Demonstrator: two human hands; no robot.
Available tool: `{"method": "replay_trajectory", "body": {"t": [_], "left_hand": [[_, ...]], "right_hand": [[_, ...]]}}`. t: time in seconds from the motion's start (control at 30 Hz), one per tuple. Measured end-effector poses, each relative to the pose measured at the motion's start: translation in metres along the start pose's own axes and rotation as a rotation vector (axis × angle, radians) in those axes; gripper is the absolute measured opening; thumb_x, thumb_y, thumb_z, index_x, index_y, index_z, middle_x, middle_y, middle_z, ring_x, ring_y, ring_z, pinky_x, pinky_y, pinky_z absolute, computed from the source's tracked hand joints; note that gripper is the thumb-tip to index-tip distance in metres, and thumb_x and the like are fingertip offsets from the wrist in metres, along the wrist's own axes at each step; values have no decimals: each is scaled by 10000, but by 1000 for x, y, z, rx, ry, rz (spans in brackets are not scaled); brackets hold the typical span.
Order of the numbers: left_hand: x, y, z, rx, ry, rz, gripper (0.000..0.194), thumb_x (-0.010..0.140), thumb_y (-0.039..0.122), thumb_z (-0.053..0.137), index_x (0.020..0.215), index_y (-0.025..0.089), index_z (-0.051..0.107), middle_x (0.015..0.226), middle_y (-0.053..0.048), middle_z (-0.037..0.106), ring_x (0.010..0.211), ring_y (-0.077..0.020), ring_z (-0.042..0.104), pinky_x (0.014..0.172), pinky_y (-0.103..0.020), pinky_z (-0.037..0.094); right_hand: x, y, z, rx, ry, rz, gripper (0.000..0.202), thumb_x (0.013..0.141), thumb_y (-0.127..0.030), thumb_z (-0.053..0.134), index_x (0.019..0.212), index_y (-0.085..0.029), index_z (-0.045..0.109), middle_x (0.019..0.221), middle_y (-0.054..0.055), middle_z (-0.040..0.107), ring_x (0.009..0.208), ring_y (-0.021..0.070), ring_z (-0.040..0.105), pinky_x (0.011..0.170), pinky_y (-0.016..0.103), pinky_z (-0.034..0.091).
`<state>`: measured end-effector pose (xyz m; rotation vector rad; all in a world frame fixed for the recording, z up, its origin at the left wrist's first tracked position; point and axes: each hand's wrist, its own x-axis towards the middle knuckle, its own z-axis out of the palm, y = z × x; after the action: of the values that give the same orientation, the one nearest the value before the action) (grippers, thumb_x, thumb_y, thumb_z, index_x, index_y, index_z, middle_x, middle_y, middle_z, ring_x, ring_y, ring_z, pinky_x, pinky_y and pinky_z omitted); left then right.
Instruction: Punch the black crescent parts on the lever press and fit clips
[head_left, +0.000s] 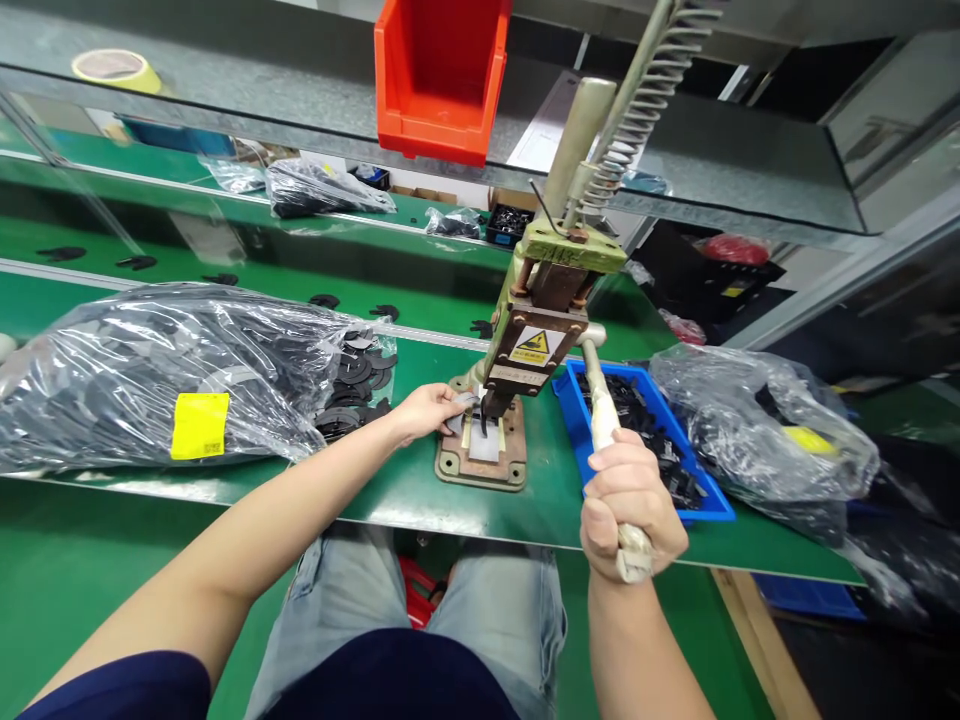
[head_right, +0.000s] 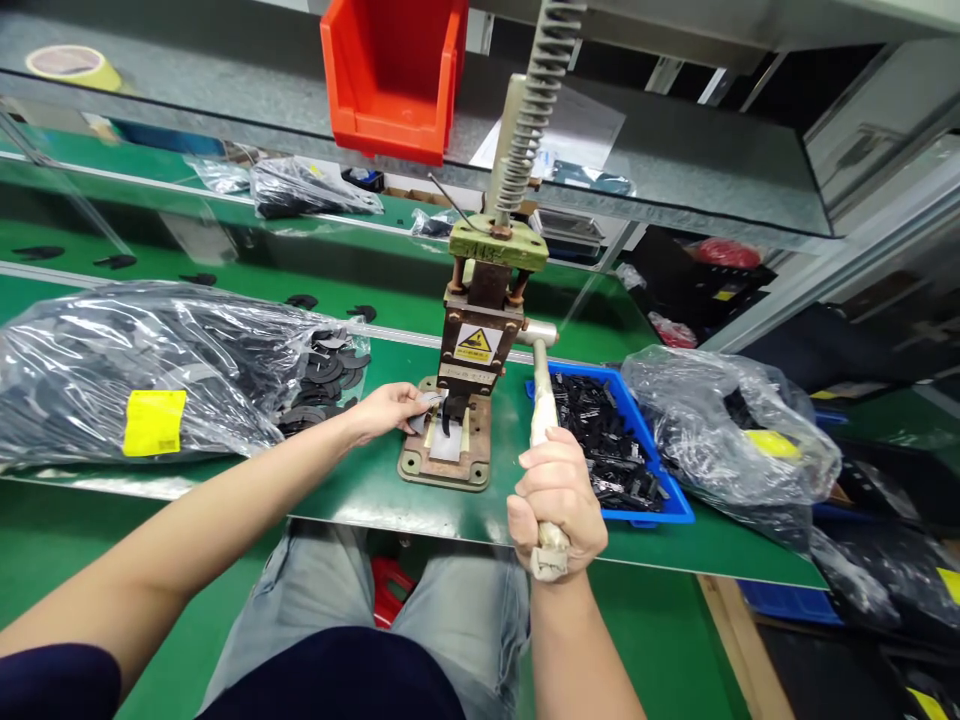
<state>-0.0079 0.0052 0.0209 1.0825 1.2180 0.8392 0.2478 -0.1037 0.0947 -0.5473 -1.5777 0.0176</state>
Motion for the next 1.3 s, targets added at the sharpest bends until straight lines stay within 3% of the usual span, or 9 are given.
{"method": "replay_trajectory", "body": {"t": [0.27,0.6,0.9,1.07,1.3], "left_hand": [[12,-2,5,93,-4,-6,391,762,398,909,791,168,595,644,32,637,477,-78,568,479,-214,499],[27,4,-9,114,-212,-14,423,698,420,939,770,152,619,704,15,623,603,-102,626,583,-251,605],[19,3,-6,61,-198,2,443,731,409,925,768,164,557,704,23,623,610,-101,659,601,-251,638],[17,8,-4,96,-155,-127,421,791,362,895,778,174,518,628,30,623,528,-107,670,563,-228,626],[19,19,4,122,-196,-259,299,876,283,825,868,164,550,642,-5,679,538,-132,708,559,-206,620]], "right_hand": [[0,0,0,-3,6,-3,221,816,-189,690,636,-234,570,623,-35,614,707,199,645,960,615,550],[1,-2,-1,12,-13,23,201,805,-183,699,647,-236,587,632,-29,624,728,205,654,987,626,538],[-2,-1,-2,1,-10,25,199,821,-202,699,658,-244,593,644,-30,624,752,200,658,1004,614,544],[0,-3,0,3,14,25,218,822,-195,700,641,-229,583,634,-31,621,732,190,653,994,603,548],[-1,-1,1,11,28,14,216,810,-186,691,634,-225,573,641,-45,617,740,173,657,1007,573,547]]}}
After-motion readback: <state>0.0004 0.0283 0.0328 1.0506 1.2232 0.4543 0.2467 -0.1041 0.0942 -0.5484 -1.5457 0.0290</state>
